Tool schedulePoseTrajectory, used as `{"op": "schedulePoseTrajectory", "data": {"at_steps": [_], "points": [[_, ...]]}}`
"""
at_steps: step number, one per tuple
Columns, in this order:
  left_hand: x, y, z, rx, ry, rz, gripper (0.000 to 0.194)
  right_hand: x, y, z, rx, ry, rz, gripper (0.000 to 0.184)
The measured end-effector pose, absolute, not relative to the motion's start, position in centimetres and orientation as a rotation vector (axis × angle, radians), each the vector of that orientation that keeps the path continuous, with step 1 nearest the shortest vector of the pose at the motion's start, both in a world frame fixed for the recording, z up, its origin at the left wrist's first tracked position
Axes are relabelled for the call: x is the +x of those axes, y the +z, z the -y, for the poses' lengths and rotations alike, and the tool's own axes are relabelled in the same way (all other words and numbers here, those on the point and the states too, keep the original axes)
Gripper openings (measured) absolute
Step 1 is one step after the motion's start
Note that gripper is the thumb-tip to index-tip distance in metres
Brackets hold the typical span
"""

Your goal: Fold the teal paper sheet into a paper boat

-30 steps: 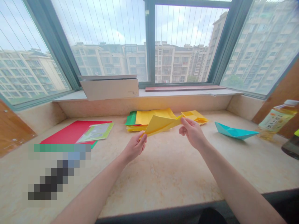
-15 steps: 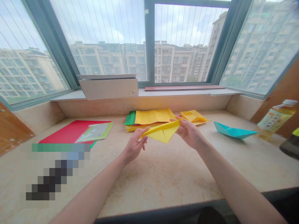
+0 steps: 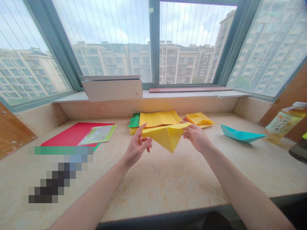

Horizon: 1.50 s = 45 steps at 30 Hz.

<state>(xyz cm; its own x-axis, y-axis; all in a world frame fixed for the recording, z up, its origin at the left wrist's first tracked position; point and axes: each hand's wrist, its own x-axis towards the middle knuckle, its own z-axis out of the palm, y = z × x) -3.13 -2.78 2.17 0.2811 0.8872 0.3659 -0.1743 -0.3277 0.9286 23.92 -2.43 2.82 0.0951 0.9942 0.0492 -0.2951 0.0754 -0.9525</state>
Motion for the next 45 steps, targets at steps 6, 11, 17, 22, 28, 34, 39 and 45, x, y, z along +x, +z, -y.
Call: {"op": "schedulePoseTrajectory", "data": {"at_steps": [6, 11, 17, 22, 28, 34, 39, 45], "points": [[-3.5, 2.2, 2.9, 1.364, 1.244, -0.621, 0.055, 23.3, 3.0, 2.7, -1.011, 1.296, 0.959, 0.028], [-3.2, 2.2, 2.8, 1.336, 1.237, -0.726, 0.042, 23.3, 2.9, 2.8, -1.029, 1.255, 0.984, 0.033], [-3.1, 2.8, 2.7, 1.299, 1.296, -0.916, 0.030, 23.1, 3.3, 3.2, -0.969, 1.218, 1.069, 0.036], [-3.3, 2.9, 2.6, 1.294, 1.229, -0.932, 0.029, 22.7, 3.4, 3.6, -0.842, 1.231, 1.108, 0.033], [-3.1, 2.2, 2.7, 1.433, 1.012, -0.885, 0.031, 22.9, 3.1, 3.3, -0.916, 1.150, 1.056, 0.030], [-3.2, 2.6, 3.3, 1.353, 1.021, -0.732, 0.052, 22.6, 3.3, 3.4, -0.878, 1.157, 1.002, 0.030], [-3.2, 3.0, 3.5, 1.230, 1.050, -0.724, 0.030, 22.3, 3.4, 3.6, -0.823, 1.167, 1.036, 0.023], [-3.2, 2.7, 3.0, 1.093, 1.090, -0.779, 0.025, 22.4, 3.7, 4.0, -0.767, 1.178, 1.084, 0.016]]}}
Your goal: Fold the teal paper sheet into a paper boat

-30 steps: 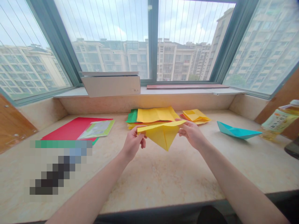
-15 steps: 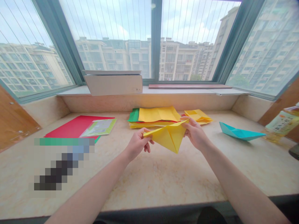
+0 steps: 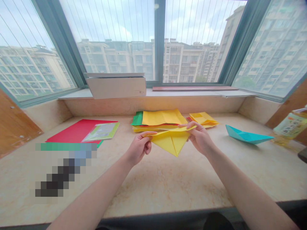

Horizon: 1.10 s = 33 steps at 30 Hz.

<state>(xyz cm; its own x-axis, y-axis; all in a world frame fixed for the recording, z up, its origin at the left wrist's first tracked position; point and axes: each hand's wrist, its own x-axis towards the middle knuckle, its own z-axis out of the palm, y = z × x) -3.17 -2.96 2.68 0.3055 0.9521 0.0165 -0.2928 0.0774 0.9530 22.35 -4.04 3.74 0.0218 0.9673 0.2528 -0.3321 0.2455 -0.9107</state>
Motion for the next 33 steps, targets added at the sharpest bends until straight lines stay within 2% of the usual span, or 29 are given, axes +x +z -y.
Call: {"op": "schedulePoseTrajectory", "data": {"at_steps": [13, 18, 21, 24, 29, 33], "points": [[-3.6, 2.9, 3.6, 1.028, 1.066, -0.355, 0.047, 23.3, 3.3, 3.1, -0.709, 1.136, 0.927, 0.011], [-3.5, 2.5, 3.9, 1.151, 1.039, -0.331, 0.062, 23.6, 2.9, 2.6, -0.684, 1.237, 0.844, 0.013], [-3.1, 2.4, 3.9, 1.311, 1.160, -0.362, 0.066, 23.8, 2.5, 2.2, -0.668, 1.285, 0.796, 0.016], [-2.7, 2.2, 3.8, 1.523, 1.316, -0.341, 0.057, 24.0, 2.1, 1.7, -0.674, 1.313, 0.746, 0.018], [-2.4, 1.8, 3.8, 1.682, 1.377, -0.377, 0.022, 24.0, 1.9, 1.5, -0.687, 1.330, 0.728, 0.018], [-2.5, 1.7, 3.9, 1.673, 1.356, -0.511, 0.024, 24.0, 2.2, 1.9, -0.695, 1.358, 0.775, 0.015]]}}
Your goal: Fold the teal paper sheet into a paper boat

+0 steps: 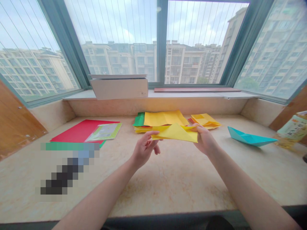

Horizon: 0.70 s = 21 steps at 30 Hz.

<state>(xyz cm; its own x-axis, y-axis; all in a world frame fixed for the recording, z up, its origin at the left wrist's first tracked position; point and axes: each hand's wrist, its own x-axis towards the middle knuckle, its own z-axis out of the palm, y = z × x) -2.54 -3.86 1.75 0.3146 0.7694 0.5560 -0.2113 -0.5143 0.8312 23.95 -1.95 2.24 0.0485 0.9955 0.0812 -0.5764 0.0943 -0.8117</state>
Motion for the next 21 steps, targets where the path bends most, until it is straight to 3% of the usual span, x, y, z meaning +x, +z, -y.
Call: {"op": "schedulePoseTrajectory", "data": {"at_steps": [21], "points": [[-2.97, 1.97, 3.96, 1.629, 1.163, -0.523, 0.037, 23.31, 2.60, 2.75, -0.708, 1.359, 0.955, 0.008]]}}
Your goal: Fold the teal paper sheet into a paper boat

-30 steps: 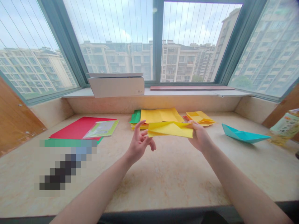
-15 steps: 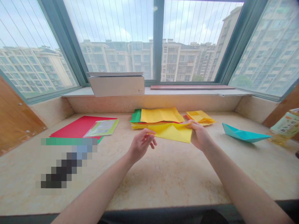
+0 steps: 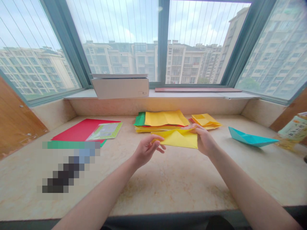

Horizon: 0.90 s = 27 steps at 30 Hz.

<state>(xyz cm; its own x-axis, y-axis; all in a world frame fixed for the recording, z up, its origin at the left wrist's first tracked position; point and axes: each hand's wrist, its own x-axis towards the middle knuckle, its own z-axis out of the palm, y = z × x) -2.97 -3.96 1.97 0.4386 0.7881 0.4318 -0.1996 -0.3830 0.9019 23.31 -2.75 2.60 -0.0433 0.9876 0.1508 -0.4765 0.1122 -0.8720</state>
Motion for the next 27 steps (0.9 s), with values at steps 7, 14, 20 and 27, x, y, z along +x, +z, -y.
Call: {"op": "schedulePoseTrajectory", "data": {"at_steps": [7, 14, 20, 27], "points": [[-3.3, 1.9, 3.6, 1.506, 1.129, -0.658, 0.030, 23.5, 3.0, 3.0, -0.614, 1.357, 0.955, 0.011], [-2.6, 2.4, 3.7, 1.269, 1.130, -0.504, 0.029, 23.3, 3.7, 3.7, -0.537, 1.346, 0.889, 0.016], [-2.2, 3.1, 4.0, 1.221, 1.203, -0.517, 0.047, 23.2, 3.8, 3.8, -0.560, 1.304, 0.882, 0.025], [-2.4, 2.6, 3.2, 1.095, 1.150, -0.624, 0.025, 22.8, 4.1, 4.2, -0.521, 1.333, 0.896, 0.023]]}}
